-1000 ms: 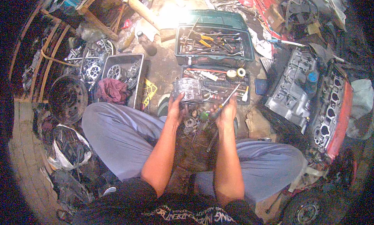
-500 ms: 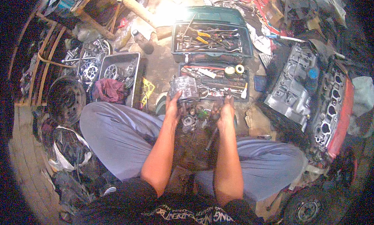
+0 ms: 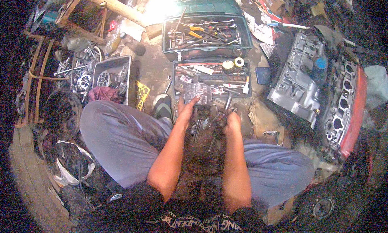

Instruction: The person sits on the floor in a cluttered workshop and uses a hammer and punch to tap a metal engine component, likely a piston or cylinder head, to remove or adjust parts. They rotate the component and continue tapping different areas.

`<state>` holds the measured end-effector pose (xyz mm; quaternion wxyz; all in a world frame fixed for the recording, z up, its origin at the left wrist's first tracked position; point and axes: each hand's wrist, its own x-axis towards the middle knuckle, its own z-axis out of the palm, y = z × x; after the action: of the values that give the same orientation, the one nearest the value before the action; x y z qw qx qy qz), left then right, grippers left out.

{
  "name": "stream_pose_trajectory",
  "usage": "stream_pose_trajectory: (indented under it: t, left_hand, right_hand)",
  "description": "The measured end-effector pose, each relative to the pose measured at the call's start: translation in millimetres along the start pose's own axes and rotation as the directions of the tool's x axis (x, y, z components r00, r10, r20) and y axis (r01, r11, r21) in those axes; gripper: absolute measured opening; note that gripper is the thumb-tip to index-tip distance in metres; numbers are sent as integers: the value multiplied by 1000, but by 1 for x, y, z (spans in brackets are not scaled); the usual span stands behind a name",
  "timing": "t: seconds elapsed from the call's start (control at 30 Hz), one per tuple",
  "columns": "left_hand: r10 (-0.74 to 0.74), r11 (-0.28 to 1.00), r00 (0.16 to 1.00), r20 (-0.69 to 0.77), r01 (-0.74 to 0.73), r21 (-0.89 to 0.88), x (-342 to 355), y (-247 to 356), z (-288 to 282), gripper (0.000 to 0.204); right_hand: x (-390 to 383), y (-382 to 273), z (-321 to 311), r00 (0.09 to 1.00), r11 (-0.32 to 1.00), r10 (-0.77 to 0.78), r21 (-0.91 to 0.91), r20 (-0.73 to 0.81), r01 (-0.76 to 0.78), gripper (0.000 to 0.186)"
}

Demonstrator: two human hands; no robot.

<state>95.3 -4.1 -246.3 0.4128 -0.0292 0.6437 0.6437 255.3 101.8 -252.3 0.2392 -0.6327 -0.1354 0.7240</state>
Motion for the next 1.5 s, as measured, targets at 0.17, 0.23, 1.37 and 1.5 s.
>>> stream_pose_trajectory:
  t: [0.17, 0.23, 1.37, 1.5]
  left_hand:
    - [7, 976, 1000, -4, -6, 216, 9, -24, 18, 105]
    - [9, 968, 999, 43, -19, 250, 11, -32, 23, 107]
    - [-433, 880, 900, 53, 409, 242, 1, -39, 17, 95]
    - [-483, 858, 874, 48, 462, 223, 7, -58, 10, 96]
  right_hand:
    - [-5, -8, -7, 999, 997, 45, 57, 4, -45, 23]
    - [-7, -8, -11, 998, 998, 49, 24, 41, -50, 27]
    - [-20, 29, 25, 690, 275, -656, -755, 305, 595, 43]
    - [-32, 29, 30, 742, 371, -617, -735, 261, 568, 46]
